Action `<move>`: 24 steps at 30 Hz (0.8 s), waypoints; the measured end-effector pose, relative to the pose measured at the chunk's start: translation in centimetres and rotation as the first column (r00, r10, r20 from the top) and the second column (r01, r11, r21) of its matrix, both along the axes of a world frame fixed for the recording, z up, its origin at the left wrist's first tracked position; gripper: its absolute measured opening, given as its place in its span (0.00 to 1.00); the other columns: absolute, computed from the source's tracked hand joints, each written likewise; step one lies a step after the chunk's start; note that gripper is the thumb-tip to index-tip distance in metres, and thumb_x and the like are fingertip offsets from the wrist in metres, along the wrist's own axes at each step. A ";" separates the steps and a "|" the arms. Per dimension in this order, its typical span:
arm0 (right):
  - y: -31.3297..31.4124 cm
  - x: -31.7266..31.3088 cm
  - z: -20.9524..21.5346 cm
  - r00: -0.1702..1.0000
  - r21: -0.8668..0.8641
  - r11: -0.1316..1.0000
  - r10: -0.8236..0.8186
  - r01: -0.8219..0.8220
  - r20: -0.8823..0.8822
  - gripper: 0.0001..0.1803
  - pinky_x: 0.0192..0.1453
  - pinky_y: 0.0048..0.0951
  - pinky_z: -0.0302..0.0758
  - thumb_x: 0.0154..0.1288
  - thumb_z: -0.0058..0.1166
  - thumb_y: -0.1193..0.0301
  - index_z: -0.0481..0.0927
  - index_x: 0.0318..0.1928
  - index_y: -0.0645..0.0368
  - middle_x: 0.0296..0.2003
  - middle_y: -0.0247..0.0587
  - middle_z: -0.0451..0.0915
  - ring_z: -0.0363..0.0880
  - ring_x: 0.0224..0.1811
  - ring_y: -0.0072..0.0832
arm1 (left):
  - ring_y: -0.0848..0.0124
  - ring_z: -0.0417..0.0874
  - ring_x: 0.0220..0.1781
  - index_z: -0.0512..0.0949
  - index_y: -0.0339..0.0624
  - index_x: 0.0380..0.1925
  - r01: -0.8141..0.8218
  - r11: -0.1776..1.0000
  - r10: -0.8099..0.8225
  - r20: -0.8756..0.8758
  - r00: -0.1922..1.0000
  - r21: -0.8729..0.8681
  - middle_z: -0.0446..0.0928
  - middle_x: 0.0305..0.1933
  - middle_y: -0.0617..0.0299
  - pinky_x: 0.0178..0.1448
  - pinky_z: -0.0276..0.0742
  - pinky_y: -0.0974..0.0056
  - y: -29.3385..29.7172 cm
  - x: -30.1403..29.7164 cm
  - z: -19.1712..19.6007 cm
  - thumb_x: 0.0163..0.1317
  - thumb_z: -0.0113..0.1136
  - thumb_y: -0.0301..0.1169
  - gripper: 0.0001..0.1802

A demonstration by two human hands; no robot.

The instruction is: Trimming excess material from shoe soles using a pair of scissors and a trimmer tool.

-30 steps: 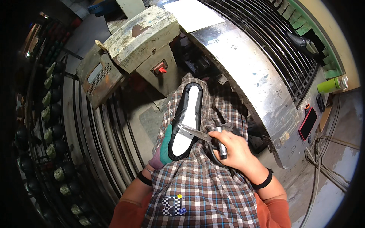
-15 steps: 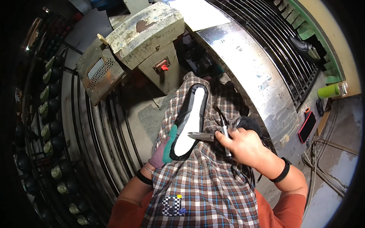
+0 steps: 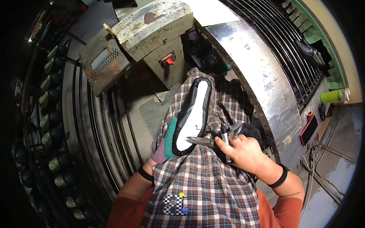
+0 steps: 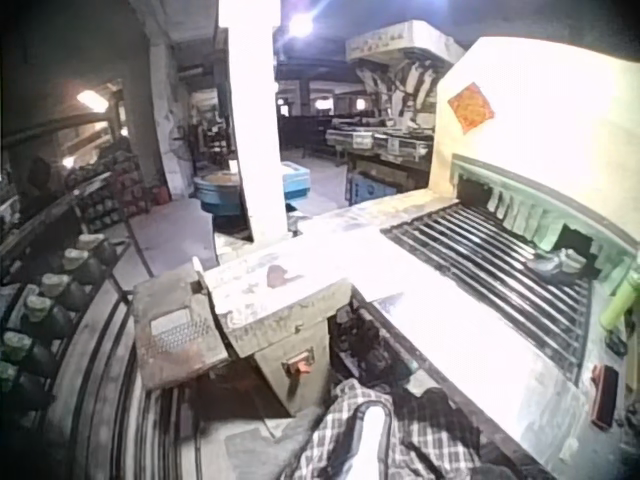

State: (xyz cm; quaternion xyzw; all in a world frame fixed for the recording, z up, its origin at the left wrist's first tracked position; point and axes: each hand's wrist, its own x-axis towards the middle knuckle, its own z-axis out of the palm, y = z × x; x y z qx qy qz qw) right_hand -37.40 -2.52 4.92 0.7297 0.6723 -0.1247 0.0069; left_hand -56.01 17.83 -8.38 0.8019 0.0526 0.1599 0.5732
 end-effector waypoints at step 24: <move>0.2 -1.1 -2.8 0.989 0.267 0.954 -0.125 0.140 -0.074 0.34 0.28 0.34 0.75 0.39 0.64 0.70 0.77 0.55 0.48 0.31 0.40 0.78 0.77 0.26 0.36 | 0.62 0.70 0.65 0.33 0.38 0.73 0.028 1.000 -0.028 -0.029 0.999 0.007 0.64 0.67 0.48 0.70 0.64 0.59 0.2 0.4 0.2 0.55 0.68 0.25 0.58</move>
